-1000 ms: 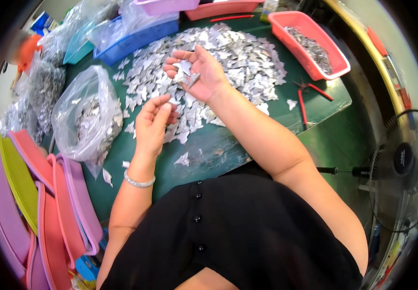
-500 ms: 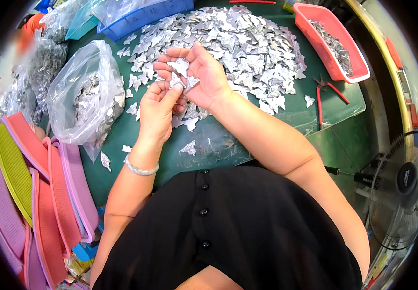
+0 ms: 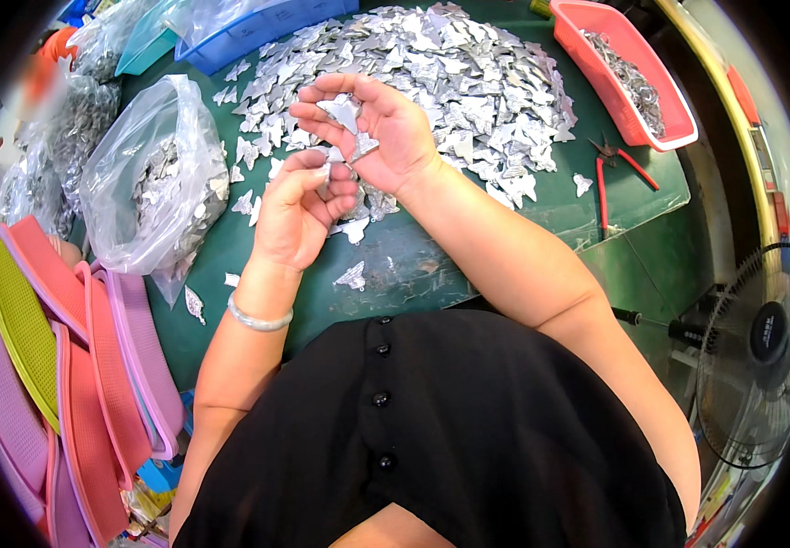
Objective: The person repeatedly picks up small silver star-shaped pieces from a green table, folds or adjusts them by hand, and places them into a clear plastic bag. The process is continuous and repetitive throughout the clip.
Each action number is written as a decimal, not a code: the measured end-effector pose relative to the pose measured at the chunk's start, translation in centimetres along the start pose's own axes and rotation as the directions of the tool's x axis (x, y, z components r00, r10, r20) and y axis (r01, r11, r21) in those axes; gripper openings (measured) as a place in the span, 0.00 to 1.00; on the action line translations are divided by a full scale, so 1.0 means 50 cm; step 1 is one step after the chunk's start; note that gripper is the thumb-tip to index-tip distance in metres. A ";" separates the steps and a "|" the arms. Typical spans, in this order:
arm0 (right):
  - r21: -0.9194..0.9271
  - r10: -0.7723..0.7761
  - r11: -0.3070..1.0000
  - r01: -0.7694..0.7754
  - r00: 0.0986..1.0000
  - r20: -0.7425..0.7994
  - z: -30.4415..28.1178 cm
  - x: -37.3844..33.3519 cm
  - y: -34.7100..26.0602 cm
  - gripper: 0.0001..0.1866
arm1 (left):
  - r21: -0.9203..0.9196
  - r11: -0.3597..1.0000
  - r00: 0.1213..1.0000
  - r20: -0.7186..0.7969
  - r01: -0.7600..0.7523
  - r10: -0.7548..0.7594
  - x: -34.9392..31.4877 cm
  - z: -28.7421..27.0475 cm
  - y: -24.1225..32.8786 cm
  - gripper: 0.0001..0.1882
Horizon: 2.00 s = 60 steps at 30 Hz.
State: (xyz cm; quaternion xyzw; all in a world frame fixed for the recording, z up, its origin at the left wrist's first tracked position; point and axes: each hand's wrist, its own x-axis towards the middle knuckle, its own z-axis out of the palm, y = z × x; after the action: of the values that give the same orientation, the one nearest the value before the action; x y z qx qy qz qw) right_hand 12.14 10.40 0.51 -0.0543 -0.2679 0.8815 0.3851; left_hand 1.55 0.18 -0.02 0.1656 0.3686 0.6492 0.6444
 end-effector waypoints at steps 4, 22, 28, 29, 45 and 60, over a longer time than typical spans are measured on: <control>-0.092 0.014 0.996 -0.005 0.995 0.101 0.006 -0.007 0.003 0.20 | 0.147 0.978 0.989 -0.038 0.149 -0.145 -0.005 0.017 -0.012 0.11; -0.535 -0.070 0.825 0.179 0.974 0.218 0.014 -0.001 0.012 0.26 | -0.052 0.998 0.994 -0.101 -0.042 0.036 -0.004 0.013 0.010 0.04; -0.750 0.117 0.660 0.029 0.983 0.142 0.039 -0.024 0.017 0.28 | 0.113 0.993 0.987 -0.151 -0.038 0.055 -0.003 0.007 0.008 0.11; -0.717 0.079 0.695 0.057 0.985 0.155 0.037 -0.025 0.026 0.27 | 0.102 0.995 0.987 -0.155 -0.018 0.034 0.000 0.005 0.010 0.11; -0.628 0.097 0.777 -0.053 0.995 0.035 0.013 -0.010 0.022 0.17 | -0.044 0.999 1.000 0.025 0.017 -0.016 0.012 -0.017 0.015 0.11; -0.787 -0.147 0.595 0.165 0.985 0.095 0.045 -0.012 0.002 0.23 | -0.150 0.988 0.998 -0.055 -0.020 0.012 0.000 0.006 0.031 0.17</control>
State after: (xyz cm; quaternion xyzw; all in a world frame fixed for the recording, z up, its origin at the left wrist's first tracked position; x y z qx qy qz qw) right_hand 11.79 8.97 2.30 -0.1863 -0.6371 0.6358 0.3939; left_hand 0.66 0.41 1.26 0.1018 0.3344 0.6845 0.6398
